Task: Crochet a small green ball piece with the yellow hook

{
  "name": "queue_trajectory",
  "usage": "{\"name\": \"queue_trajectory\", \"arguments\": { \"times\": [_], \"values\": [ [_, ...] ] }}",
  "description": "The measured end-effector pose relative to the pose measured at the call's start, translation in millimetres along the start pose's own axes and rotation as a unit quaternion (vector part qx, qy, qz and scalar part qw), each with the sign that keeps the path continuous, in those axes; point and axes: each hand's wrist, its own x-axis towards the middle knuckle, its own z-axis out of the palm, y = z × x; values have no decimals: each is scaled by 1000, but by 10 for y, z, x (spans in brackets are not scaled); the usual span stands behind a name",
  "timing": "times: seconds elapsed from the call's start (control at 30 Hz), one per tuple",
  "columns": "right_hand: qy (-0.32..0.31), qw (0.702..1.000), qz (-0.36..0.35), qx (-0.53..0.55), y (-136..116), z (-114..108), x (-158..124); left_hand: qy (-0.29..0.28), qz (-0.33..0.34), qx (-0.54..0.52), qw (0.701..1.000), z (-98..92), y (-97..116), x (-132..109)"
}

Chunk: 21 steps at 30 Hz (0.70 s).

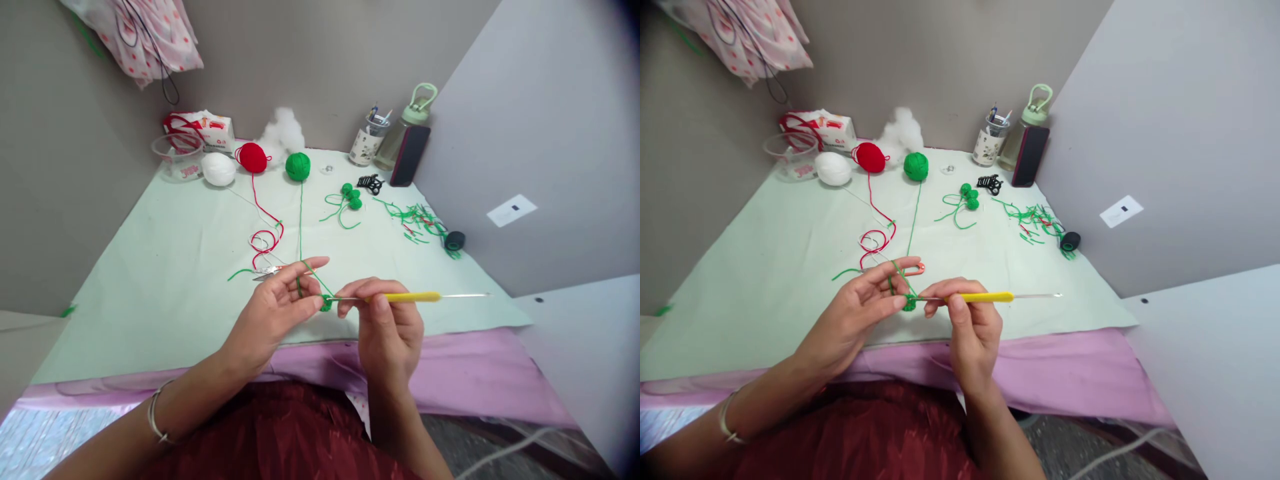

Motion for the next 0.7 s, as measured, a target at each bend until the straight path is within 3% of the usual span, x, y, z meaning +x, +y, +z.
{"name": "queue_trajectory", "arguments": {
  "times": [0.3,0.5,0.7],
  "values": [
    [-45,978,-140,-145,-10,-36,-62,-3,19,30,999,-15,-7,-7],
    [-58,942,-244,-223,71,-31,-93,18,28,46,998,21,-22,4],
    [-54,936,-249,-241,105,-16,-103,40,36,38,998,34,-37,0]
  ]
}}
